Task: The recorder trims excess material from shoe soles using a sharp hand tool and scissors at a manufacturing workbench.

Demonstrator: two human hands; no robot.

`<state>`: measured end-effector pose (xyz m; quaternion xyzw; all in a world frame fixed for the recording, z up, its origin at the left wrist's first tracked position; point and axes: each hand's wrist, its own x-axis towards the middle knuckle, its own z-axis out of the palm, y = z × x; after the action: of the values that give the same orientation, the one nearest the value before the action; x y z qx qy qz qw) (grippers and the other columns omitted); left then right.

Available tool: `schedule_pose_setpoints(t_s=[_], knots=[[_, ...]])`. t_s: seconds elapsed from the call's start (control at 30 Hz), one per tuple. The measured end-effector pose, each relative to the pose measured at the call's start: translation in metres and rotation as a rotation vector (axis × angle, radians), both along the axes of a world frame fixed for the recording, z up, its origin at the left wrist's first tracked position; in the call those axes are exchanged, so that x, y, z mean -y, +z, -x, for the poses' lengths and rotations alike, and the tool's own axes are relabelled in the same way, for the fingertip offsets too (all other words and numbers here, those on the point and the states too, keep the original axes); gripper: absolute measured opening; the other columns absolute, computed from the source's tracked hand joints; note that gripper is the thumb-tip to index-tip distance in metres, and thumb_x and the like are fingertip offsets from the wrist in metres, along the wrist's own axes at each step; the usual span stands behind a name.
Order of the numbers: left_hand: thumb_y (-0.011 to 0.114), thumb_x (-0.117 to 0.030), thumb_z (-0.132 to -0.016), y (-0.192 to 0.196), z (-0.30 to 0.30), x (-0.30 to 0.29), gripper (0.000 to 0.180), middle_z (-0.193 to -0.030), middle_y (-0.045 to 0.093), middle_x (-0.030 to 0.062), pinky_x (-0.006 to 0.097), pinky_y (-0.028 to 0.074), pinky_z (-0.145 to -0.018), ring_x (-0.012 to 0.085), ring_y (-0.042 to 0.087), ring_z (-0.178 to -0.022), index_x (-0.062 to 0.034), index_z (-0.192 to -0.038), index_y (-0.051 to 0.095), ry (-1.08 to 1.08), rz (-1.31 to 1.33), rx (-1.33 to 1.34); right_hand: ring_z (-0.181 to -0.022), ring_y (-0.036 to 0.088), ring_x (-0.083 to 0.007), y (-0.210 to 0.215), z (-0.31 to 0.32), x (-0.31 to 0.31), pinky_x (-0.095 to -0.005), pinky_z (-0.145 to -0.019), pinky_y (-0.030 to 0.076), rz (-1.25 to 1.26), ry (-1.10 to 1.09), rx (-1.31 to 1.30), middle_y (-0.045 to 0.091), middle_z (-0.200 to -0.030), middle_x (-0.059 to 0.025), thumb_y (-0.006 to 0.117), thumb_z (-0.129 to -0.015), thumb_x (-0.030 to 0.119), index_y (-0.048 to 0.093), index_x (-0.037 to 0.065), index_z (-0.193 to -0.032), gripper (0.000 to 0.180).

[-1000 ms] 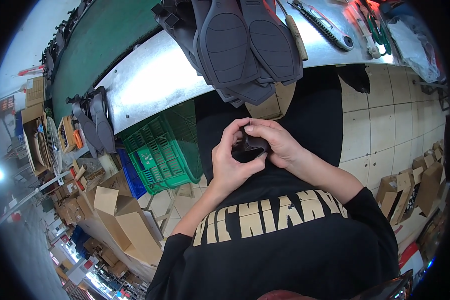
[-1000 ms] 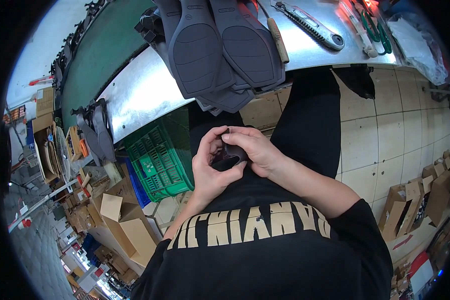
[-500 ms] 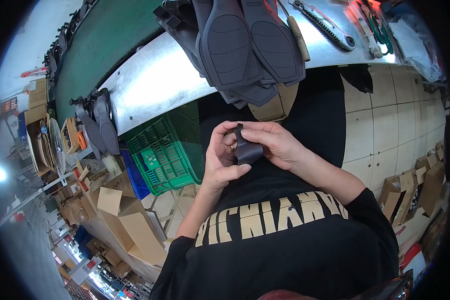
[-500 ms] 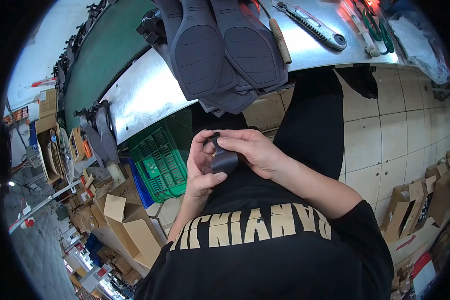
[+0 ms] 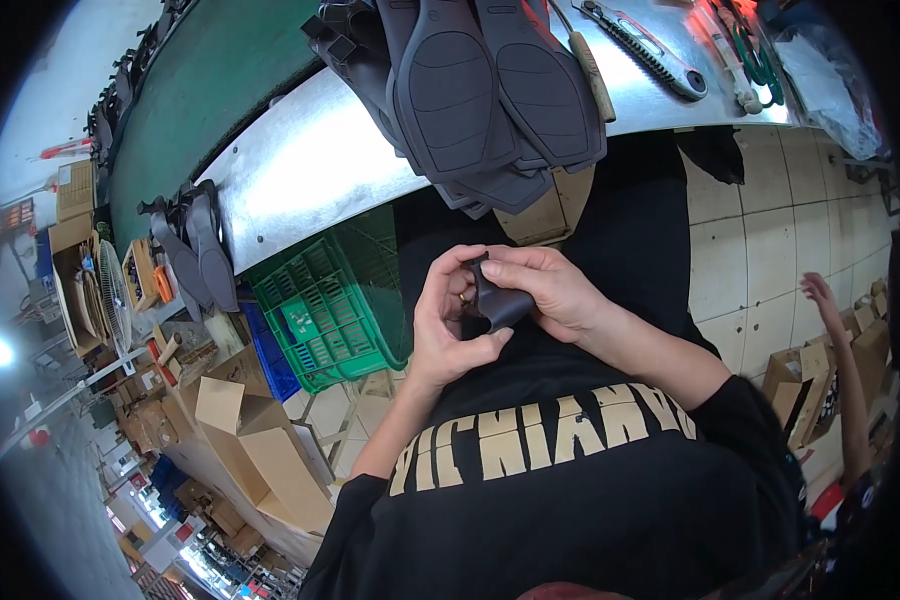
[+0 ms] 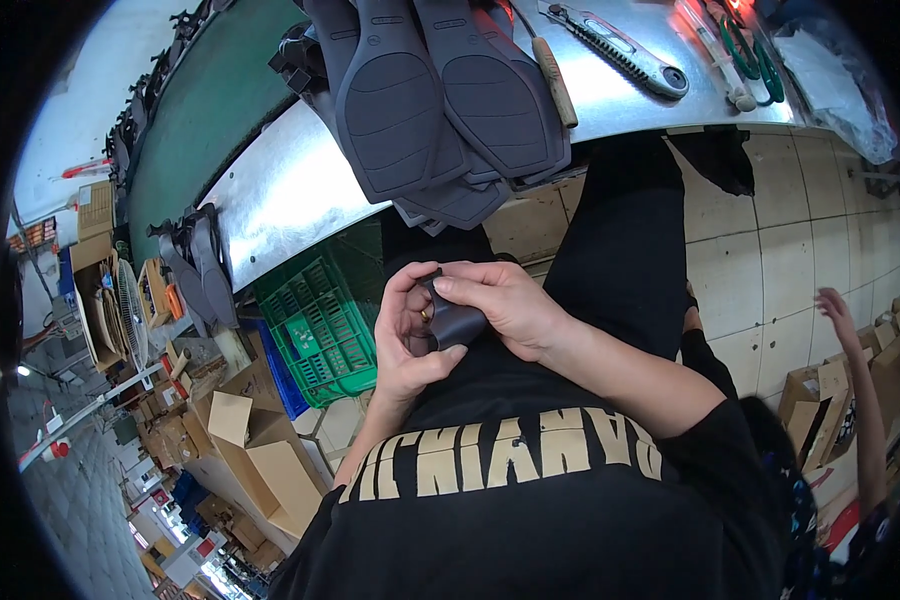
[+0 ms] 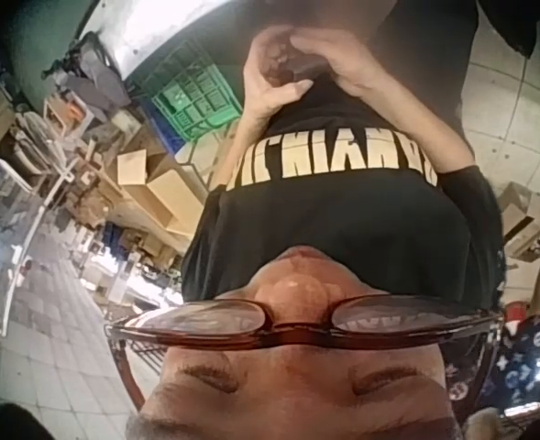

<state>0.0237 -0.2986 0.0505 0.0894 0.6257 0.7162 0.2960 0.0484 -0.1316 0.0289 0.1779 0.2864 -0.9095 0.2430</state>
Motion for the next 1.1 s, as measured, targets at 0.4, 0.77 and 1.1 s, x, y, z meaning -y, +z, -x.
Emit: schedule_pose_setpoints(t_s=[0.4, 0.77, 1.1], knots=[[0.073, 0.002, -0.062, 0.001, -0.009, -0.005, 0.075, -0.112, 0.058, 0.0103, 0.027, 0.045, -0.09, 0.0156, 0.059, -0.102, -0.0022, -0.13, 0.042, -0.017, 0.112, -0.221, -0.096, 0.064, -0.0126, -0.003, -0.004, -0.004, -0.0262, -0.087, 0.05, -0.015, 0.006, -0.098, 0.069, -0.106, -0.0068, 0.059, -0.096, 0.012, 0.065, 0.001, -0.12, 0.027], [0.072, 0.001, -0.06, -0.002, -0.006, 0.007, 0.083, -0.118, 0.056, 0.0122, 0.031, 0.044, -0.096, 0.0206, 0.057, -0.11, -0.0064, -0.134, 0.036, 0.056, -0.176, 0.227, -0.095, 0.063, -0.0115, -0.004, -0.001, -0.002, -0.026, -0.088, 0.049, 0.059, 0.061, -0.044, 0.069, -0.104, -0.0062, 0.058, -0.097, 0.015, 0.061, 0.0, -0.125, 0.032], [0.072, 0.0, -0.061, -0.004, -0.007, 0.007, 0.084, -0.119, 0.055, 0.0125, 0.031, 0.044, -0.096, 0.0205, 0.057, -0.109, -0.0061, -0.136, 0.035, 0.065, -0.189, 0.187, -0.098, 0.062, -0.0107, -0.002, 0.0, -0.002, -0.0274, -0.091, 0.048, 0.069, 0.076, -0.018, 0.067, -0.106, -0.0042, 0.059, -0.097, 0.018, 0.061, 0.002, -0.126, 0.033]])
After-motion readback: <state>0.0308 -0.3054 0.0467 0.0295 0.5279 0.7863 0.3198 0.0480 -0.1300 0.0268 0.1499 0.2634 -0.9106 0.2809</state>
